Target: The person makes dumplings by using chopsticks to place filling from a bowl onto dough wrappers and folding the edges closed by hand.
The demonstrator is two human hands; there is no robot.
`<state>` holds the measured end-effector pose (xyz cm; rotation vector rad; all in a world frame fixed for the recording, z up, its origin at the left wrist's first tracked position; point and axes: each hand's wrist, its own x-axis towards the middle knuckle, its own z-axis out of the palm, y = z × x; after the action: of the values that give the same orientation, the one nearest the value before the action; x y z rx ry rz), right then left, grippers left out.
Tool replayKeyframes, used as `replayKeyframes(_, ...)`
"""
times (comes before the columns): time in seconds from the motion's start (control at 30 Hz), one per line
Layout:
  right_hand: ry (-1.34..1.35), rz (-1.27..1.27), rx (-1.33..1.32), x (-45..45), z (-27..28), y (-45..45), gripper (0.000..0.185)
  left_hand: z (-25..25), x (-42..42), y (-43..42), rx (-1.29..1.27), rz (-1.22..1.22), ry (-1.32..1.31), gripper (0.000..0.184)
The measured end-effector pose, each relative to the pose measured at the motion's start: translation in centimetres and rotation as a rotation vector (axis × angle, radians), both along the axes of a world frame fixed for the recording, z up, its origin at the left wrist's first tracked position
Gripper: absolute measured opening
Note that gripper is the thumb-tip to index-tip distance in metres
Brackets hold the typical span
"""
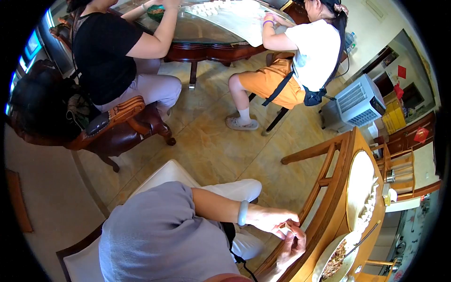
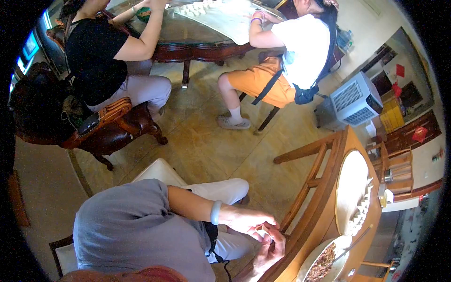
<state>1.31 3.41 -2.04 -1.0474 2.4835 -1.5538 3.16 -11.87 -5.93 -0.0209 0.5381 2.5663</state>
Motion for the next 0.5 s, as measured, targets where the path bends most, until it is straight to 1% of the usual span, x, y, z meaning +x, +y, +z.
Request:
replayKeyframes(0.07,0.026,-0.016,0.04,0.0,0.1,0.1,0.021,0.0,-0.2,0.5,-0.032,-0.021,-0.005,0.027)
replayKeyframes(0.1,0.018,-0.013,0.051,0.0,0.6,0.0,0.022,-1.6,-0.9,1.3,0.081,-0.008,0.09,0.027)
replayKeyframes(0.13,0.06,-0.018,0.092,0.3,1.4,-0.4,0.021,-1.2,-0.6,1.4,0.074,0.01,0.083,0.028)
replayKeyframes(0.23,-0.051,0.023,-0.009,0.4,1.9,0.3,0.019,-1.1,-0.2,1.1,0.127,0.026,0.136,0.031)
replayKeyframes(0.27,0.02,0.025,0.019,-0.1,1.3,0.8,0.016,-1.1,-0.3,1.0,0.175,-0.007,0.119,0.032)
replayKeyframes(0.3,-0.013,-0.005,-0.008,0.1,1.6,0.8,0.015,-0.9,-0.4,0.8,0.219,-0.032,0.1,0.034)
replayKeyframes(0.37,-0.009,-0.061,-0.003,0.0,1.2,1.3,0.014,-0.7,-0.4,0.7,0.245,-0.031,0.148,0.035)
replayKeyframes(0.43,-0.091,-0.115,-0.064,0.2,1.0,1.4,0.014,-0.5,-0.6,0.6,0.232,-0.058,0.139,0.036)
replayKeyframes(0.5,-0.246,-0.147,-0.297,0.0,-0.1,1.7,0.014,0.2,-0.7,0.9,0.151,-0.027,0.166,0.04)
